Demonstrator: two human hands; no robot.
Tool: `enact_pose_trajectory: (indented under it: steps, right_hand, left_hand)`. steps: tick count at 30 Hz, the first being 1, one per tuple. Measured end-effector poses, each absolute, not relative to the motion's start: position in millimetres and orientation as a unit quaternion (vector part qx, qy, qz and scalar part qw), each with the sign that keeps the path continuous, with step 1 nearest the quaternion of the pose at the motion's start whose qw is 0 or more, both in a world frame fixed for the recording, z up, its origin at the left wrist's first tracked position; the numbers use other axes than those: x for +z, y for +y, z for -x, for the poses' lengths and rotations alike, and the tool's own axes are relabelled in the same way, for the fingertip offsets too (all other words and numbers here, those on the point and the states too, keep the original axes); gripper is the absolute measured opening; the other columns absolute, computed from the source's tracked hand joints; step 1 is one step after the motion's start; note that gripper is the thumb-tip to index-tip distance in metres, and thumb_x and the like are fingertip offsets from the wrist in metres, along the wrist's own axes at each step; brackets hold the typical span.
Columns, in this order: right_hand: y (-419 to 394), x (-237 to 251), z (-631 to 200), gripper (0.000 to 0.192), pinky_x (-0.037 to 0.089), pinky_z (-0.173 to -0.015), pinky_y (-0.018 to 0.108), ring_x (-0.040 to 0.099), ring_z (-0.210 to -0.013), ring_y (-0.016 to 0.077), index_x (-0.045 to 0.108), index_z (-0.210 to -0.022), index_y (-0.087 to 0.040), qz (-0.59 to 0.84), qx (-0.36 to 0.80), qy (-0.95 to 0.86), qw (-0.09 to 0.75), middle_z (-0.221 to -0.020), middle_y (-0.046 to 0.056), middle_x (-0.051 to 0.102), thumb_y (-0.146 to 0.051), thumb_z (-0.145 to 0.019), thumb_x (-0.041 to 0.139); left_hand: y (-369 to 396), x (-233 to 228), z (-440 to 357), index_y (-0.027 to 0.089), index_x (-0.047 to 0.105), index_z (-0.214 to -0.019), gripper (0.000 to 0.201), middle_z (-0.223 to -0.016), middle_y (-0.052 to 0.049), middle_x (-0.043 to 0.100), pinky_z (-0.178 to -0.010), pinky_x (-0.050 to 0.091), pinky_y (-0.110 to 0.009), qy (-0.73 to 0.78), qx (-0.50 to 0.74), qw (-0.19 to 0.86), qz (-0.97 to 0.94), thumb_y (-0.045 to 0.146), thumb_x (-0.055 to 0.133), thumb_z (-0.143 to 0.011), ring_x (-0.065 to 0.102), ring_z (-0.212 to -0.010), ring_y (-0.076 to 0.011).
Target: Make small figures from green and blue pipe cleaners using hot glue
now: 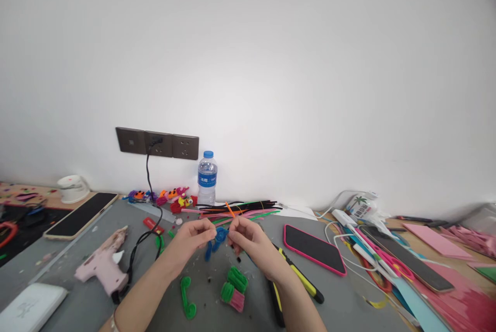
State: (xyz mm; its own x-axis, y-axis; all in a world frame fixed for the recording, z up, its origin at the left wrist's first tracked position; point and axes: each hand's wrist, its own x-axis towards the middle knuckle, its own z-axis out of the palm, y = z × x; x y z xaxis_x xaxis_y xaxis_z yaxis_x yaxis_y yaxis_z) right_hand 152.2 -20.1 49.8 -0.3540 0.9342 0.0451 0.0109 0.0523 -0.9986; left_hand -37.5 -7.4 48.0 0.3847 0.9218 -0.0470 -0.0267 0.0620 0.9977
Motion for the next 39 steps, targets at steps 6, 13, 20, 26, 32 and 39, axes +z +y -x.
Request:
enact_pose_trajectory:
  steps: [6,13,20,26,32,39]
  right_hand:
    - [-15.9,48.0,-154.7,0.032,0.037,-0.053,0.023,0.044,-0.054,0.0103,0.05,-0.071,-0.02,0.436,0.516,-0.603,0.424,-0.062,-0.004,0.052,-0.047,-0.079,0.064]
    - [-9.9,37.0,-150.6,0.033,0.036,-0.046,0.021,0.041,-0.048,0.0085,0.049,-0.072,-0.02,0.448,0.517,-0.544,0.486,-0.057,-0.007,0.046,-0.05,-0.077,0.064]
    - [-8.2,28.1,-136.5,0.035,0.037,-0.043,0.021,0.043,-0.044,0.0083,0.047,-0.072,-0.021,0.435,0.534,-0.534,0.491,-0.058,-0.006,0.048,-0.05,-0.075,0.066]
    - [-11.2,28.9,-130.6,0.034,0.038,-0.045,0.022,0.045,-0.046,0.0091,0.045,-0.07,-0.021,0.435,0.52,-0.548,0.491,-0.059,-0.006,0.048,-0.048,-0.078,0.064]
    - [-13.0,28.3,-129.6,0.031,0.037,-0.046,0.023,0.044,-0.046,0.0094,0.045,-0.072,-0.021,0.431,0.521,-0.563,0.475,-0.058,-0.006,0.047,-0.046,-0.081,0.061]
    - [-11.5,31.6,-130.7,0.025,0.035,-0.051,0.023,0.044,-0.052,0.01,0.047,-0.071,-0.02,0.441,0.493,-0.597,0.454,-0.058,-0.005,0.047,-0.039,-0.084,0.057]
  left_hand:
    - [0.1,38.6,42.9,0.019,0.065,-0.063,0.038,-0.058,0.005,0.039,-0.053,0.023,-0.026,0.453,0.416,0.569,-0.546,0.055,0.071,-0.07,0.028,-0.055,-0.0123]
    - [3.3,35.0,40.6,0.017,0.076,-0.078,0.044,-0.053,0.005,0.048,-0.05,0.023,-0.025,0.509,0.452,0.544,-0.491,0.058,0.076,-0.06,0.031,-0.05,-0.0108]
    - [-2.7,30.6,27.0,0.018,0.072,-0.069,0.039,-0.054,0.002,0.056,-0.049,0.024,-0.025,0.475,0.44,0.571,-0.505,0.054,0.078,-0.059,0.038,-0.05,-0.0119]
    - [-4.7,23.6,20.5,0.015,0.071,-0.07,0.041,-0.053,0.006,0.042,-0.047,0.022,-0.024,0.451,0.473,0.607,-0.453,0.054,0.079,-0.059,0.027,-0.048,-0.0084]
    - [-3.6,15.6,18.8,0.016,0.062,-0.059,0.037,-0.054,0.008,0.035,-0.047,0.027,-0.022,0.422,0.527,0.635,-0.375,0.047,0.083,-0.059,0.027,-0.05,-0.008]
    - [-5.7,13.8,16.2,0.016,0.061,-0.057,0.039,-0.051,0.009,0.034,-0.046,0.028,-0.021,0.414,0.544,0.65,-0.331,0.045,0.087,-0.054,0.026,-0.051,-0.0081]
